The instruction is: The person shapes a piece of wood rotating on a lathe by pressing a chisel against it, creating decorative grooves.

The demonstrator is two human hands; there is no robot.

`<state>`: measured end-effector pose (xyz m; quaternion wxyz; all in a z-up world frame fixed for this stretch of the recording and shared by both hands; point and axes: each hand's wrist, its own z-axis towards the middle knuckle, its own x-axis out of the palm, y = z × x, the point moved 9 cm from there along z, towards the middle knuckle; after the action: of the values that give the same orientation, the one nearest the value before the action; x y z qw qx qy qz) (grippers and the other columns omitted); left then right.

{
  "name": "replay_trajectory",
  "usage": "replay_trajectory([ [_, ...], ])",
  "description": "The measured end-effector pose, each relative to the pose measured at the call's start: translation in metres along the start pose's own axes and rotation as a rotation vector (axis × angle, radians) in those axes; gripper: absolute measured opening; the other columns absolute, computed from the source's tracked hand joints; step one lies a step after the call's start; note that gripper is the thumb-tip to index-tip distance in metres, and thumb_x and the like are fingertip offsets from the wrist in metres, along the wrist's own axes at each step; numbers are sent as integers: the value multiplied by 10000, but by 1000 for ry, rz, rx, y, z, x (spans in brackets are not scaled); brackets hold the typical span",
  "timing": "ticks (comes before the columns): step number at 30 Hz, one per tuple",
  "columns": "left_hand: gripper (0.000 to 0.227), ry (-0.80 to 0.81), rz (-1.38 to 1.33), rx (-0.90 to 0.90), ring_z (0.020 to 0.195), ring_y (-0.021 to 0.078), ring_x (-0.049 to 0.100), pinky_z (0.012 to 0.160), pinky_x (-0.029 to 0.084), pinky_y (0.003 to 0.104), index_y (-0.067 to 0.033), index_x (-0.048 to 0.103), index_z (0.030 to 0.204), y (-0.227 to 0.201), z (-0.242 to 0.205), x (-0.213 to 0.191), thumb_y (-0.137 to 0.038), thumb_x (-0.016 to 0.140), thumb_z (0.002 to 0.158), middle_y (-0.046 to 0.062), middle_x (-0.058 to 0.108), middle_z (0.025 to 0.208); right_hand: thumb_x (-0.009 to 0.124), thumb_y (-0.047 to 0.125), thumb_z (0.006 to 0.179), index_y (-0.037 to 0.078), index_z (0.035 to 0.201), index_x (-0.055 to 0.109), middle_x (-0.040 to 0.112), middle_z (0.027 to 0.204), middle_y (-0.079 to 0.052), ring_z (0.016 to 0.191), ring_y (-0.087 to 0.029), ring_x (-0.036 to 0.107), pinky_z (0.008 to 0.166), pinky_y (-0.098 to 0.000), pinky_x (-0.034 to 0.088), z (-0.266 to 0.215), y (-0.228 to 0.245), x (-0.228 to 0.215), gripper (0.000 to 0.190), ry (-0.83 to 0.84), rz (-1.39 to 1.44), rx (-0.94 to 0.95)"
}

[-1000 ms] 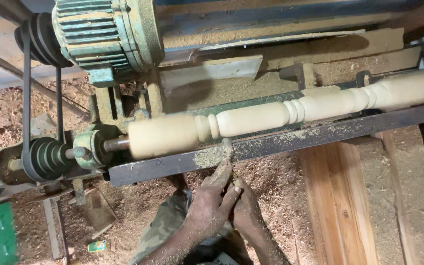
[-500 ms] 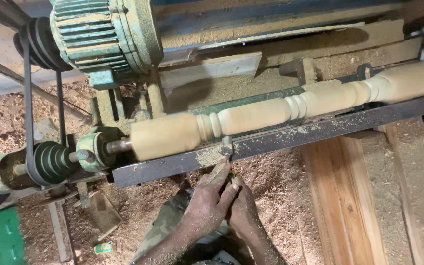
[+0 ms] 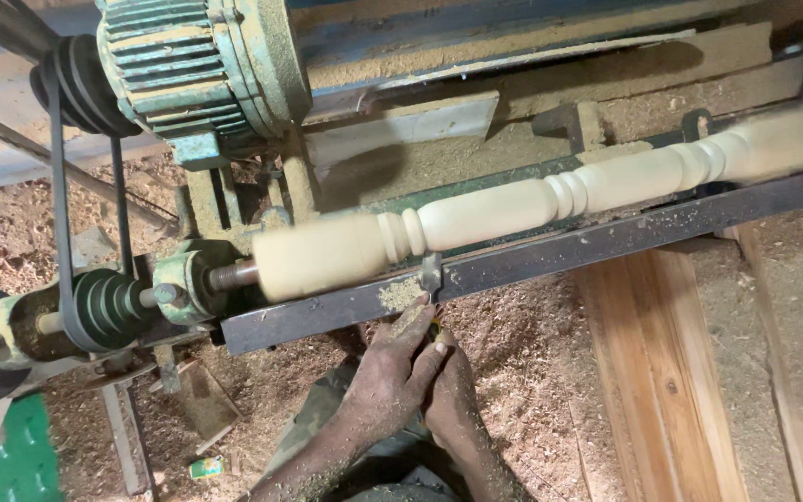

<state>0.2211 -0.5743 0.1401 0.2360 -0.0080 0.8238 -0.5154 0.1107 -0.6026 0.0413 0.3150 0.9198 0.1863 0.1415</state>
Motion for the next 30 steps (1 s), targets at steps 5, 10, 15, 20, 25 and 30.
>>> replay_trajectory([
  [5, 577, 26, 16, -40, 1447, 408, 386, 1196, 297, 457, 48, 440, 1481, 3, 0, -3, -303, 551, 1037, 274, 413, 1550, 367, 346, 1047, 53, 1218, 615, 665, 1028, -63, 943, -157, 634, 804, -332, 551, -4, 1, 7, 420, -21, -40, -13],
  [10, 559, 1, 19, 4, 1427, 423, 407, 1184, 318, 464, 45, 468, 1468, -1, -2, -9, -276, 561, 1020, 262, 436, 1550, 339, 396, 1062, 44, 1269, 593, 644, 1084, -81, 995, -177, 632, 824, -339, 561, -8, 6, 23, 481, 20, 64, 31],
  [15, 566, 45, 32, -25, 1409, 414, 435, 1181, 330, 478, 44, 428, 1484, 3, -4, -9, -277, 551, 1035, 266, 461, 1524, 314, 456, 1039, 103, 1348, 547, 626, 1157, -96, 1035, -190, 644, 857, -331, 561, -2, -14, 23, 524, -5, 211, 97],
  [20, 505, 5, 31, 52, 1378, 423, 463, 1158, 335, 516, 13, 530, 1442, -10, -9, -21, -258, 556, 1016, 273, 500, 1522, 296, 475, 1089, -1, 1329, 541, 598, 1142, -128, 1031, -225, 608, 904, -352, 528, 5, -38, 28, 587, 59, 273, 34],
  [25, 553, 43, 15, -83, 1293, 399, 558, 1117, 433, 494, -1, 478, 1480, 4, -9, -23, -292, 550, 1015, 252, 566, 1417, 259, 522, 1025, 109, 1393, 469, 608, 1183, -126, 1110, -232, 625, 941, -390, 533, -32, -3, 33, 592, 65, -371, 105],
  [30, 545, 14, -3, -36, 1313, 395, 553, 1116, 428, 495, 11, 496, 1465, 7, -8, -25, -289, 560, 1014, 232, 547, 1463, 243, 588, 997, 189, 1531, 313, 535, 1384, -148, 1298, -265, 571, 1058, -425, 475, -48, 17, 34, 671, 24, -649, 203],
])
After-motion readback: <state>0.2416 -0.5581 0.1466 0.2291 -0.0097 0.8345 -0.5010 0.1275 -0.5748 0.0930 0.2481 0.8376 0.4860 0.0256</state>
